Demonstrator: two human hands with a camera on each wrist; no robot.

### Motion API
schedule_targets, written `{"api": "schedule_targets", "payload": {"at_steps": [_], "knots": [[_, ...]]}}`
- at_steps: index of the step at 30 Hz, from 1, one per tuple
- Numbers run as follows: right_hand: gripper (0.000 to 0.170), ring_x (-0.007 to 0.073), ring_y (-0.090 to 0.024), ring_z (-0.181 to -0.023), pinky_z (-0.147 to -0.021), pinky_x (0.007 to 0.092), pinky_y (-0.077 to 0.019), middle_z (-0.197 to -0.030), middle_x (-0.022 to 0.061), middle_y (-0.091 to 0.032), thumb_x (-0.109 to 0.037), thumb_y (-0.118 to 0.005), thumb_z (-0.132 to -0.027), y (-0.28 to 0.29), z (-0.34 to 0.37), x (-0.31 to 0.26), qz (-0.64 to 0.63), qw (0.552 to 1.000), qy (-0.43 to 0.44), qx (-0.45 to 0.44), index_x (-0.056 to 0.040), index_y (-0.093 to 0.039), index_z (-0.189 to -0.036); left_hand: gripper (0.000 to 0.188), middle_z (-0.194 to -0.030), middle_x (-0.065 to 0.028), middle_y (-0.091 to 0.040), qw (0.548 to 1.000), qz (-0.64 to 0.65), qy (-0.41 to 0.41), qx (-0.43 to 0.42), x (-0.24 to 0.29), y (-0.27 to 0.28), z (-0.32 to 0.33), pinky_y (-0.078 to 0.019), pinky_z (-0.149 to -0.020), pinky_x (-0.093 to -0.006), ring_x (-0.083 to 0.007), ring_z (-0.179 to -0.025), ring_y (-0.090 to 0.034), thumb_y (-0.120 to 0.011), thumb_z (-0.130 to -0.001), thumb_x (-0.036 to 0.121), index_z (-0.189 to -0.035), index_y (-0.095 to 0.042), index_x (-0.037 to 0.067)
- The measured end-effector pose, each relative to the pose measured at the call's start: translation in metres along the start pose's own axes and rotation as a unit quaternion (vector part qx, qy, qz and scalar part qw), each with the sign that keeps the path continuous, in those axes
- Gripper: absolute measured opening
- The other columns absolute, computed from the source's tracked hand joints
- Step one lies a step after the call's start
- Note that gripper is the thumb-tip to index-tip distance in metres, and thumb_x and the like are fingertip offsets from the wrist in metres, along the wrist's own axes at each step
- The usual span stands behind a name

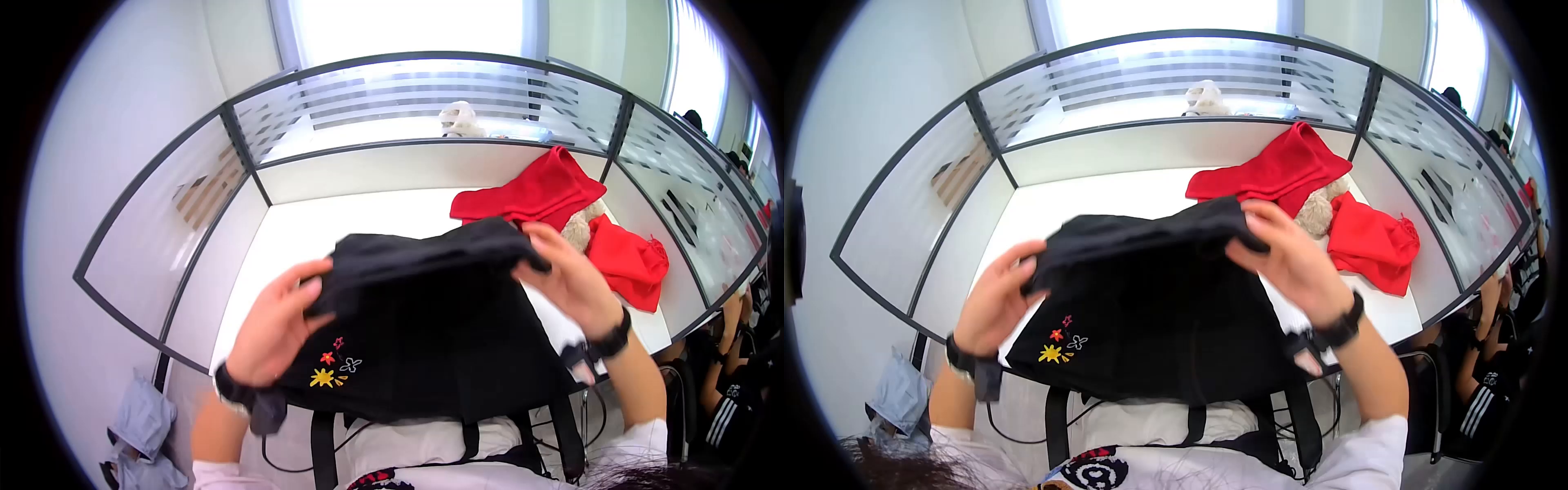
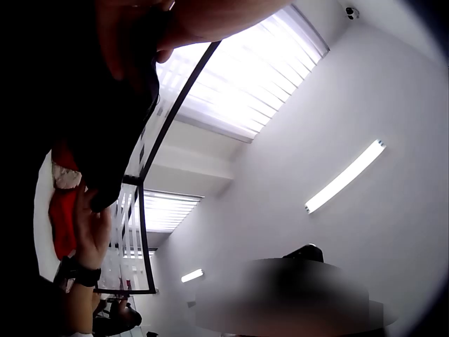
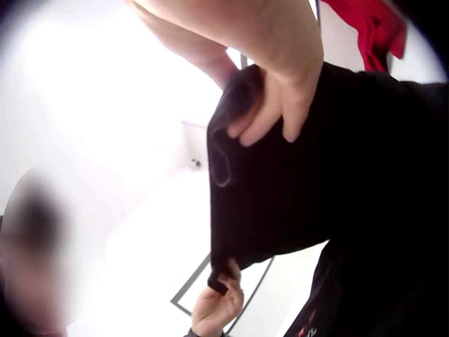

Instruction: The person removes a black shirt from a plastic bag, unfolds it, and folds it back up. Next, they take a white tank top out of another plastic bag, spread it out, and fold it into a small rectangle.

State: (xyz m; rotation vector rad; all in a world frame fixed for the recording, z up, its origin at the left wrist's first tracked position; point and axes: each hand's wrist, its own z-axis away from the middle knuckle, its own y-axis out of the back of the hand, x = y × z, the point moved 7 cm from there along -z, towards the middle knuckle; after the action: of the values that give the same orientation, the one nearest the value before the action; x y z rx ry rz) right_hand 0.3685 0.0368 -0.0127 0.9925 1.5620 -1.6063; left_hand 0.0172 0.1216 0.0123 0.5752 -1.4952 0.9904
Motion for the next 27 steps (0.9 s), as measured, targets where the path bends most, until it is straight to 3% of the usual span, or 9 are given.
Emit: {"api": "schedule_targets", "payload": {"at_steps": [9, 10, 11, 13, 14, 15, 19, 25, 27], "knots": [[0.023, 0.0137, -0.06, -0.119, -0.114, 0.0443, -0.0468, -0.122, 0.0029, -0.06, -0.011, -0.06, -0.104, 0.001, 0.112, 0.091, 0.032, 0.986, -0.159, 0.026, -0.0041, -0.061, -0.126, 0.047, -0.131, -0.0088, -0.064, 0.992, 0.051, 0.105, 0.035, -0.077, 0.015, 0.09, -0.0549, -0.102, -0.0389, -0.0164, -0.115, -0.065, -0.053, -0.102, 0.001, -0.149, -0.048, -0.001], [0.022, 0.0057, -0.062, -0.094, -0.091, 0.0273, -0.0546, -0.1, -0.0021, -0.063, -0.011, -0.061, -0.103, -0.012, 0.114, 0.081, 0.051, 0.987, -0.139, 0.054, -0.0042, -0.063, -0.124, 0.047, -0.132, -0.0097, -0.063, 0.994, 0.065, 0.078, 0.051, -0.075, 0.011, 0.096, -0.0545, -0.102, -0.0378, -0.0168, -0.116, -0.064, -0.053, -0.102, 0.001, -0.149, -0.047, -0.001], [0.022, 0.0057, -0.062, -0.094, -0.091, 0.0273, -0.0546, -0.1, -0.0021, -0.063, -0.011, -0.061, -0.103, -0.01, 0.118, 0.082, 0.049, 0.987, -0.141, 0.055, -0.0042, -0.063, -0.124, 0.048, -0.133, -0.0106, -0.063, 0.993, 0.08, 0.053, 0.067, -0.074, 0.007, 0.102, -0.0542, -0.102, -0.0366, -0.0173, -0.117, -0.064, -0.052, -0.102, 0.0, -0.15, -0.047, -0.002], [0.022, 0.0001, -0.049, -0.07, -0.062, 0.0178, -0.0405, -0.081, -0.0082, -0.055, -0.011, -0.062, -0.102, -0.004, 0.126, 0.081, 0.15, 0.982, -0.103, 0.046, -0.0048, -0.065, -0.123, 0.048, -0.135, -0.0138, -0.062, 0.992, 0.082, 0.009, 0.092, -0.077, 0.001, 0.114, -0.0527, -0.102, -0.0341, -0.0183, -0.119, -0.064, -0.051, -0.102, -0.001, -0.15, -0.046, -0.003], [0.022, -0.0014, -0.035, -0.062, -0.054, 0.0198, -0.0231, -0.071, -0.0118, -0.044, -0.011, -0.063, -0.101, -0.009, 0.131, 0.08, 0.176, 0.979, -0.099, 0.04, -0.005, -0.065, -0.123, 0.047, -0.135, -0.0133, -0.063, 0.991, 0.078, -0.008, 0.107, -0.079, 0.001, 0.118, -0.0526, -0.1, -0.0315, -0.0167, -0.117, -0.064, -0.051, -0.101, -0.001, -0.148, -0.049, -0.004], [0.022, -0.0014, -0.035, -0.062, -0.054, 0.0198, -0.0231, -0.071, -0.0118, -0.044, -0.011, -0.063, -0.101, -0.011, 0.135, 0.079, 0.176, 0.979, -0.1, 0.039, -0.005, -0.065, -0.123, 0.045, -0.134, -0.0128, -0.064, 0.989, 0.074, -0.023, 0.123, -0.08, 0.002, 0.123, -0.0525, -0.097, -0.029, -0.015, -0.115, -0.064, -0.051, -0.101, -0.001, -0.146, -0.051, -0.004], [0.024, 0.0037, -0.041, -0.064, -0.058, 0.0245, -0.0341, -0.069, -0.0053, -0.047, -0.013, -0.063, -0.102, -0.003, 0.148, 0.101, 0.388, 0.913, -0.113, -0.056, -0.0036, -0.063, -0.124, 0.036, -0.111, 0.0005, -0.066, 0.968, -0.146, 0.108, 0.174, -0.121, 0.034, 0.136, -0.046, -0.083, -0.0217, -0.0071, -0.091, -0.057, -0.054, -0.1, 0.005, -0.134, -0.065, 0.002], [0.018, 0.0108, -0.065, -0.071, -0.065, 0.0276, -0.051, -0.078, 0.0069, -0.071, -0.015, -0.065, -0.099, 0.0, 0.154, 0.084, 0.48, 0.867, -0.1, -0.093, 0.0002, -0.064, -0.108, 0.021, -0.106, -0.0057, -0.066, 0.964, -0.207, -0.001, 0.167, -0.123, 0.067, 0.141, -0.0487, -0.086, -0.0283, -0.0126, -0.095, -0.06, -0.059, -0.103, 0.011, -0.118, -0.068, 0.001], [0.019, 0.0105, -0.064, -0.069, -0.064, 0.0266, -0.0512, -0.078, 0.0064, -0.07, -0.016, -0.066, -0.099, 0.018, 0.159, 0.071, 0.463, 0.881, -0.093, 0.004, 0.0022, -0.065, -0.103, 0.019, -0.105, -0.0089, -0.065, 0.881, -0.404, -0.073, 0.236, -0.11, 0.092, 0.148, -0.0491, -0.086, -0.0301, -0.0159, -0.095, -0.061, -0.06, -0.102, 0.012, -0.115, -0.066, 0.0]]}}
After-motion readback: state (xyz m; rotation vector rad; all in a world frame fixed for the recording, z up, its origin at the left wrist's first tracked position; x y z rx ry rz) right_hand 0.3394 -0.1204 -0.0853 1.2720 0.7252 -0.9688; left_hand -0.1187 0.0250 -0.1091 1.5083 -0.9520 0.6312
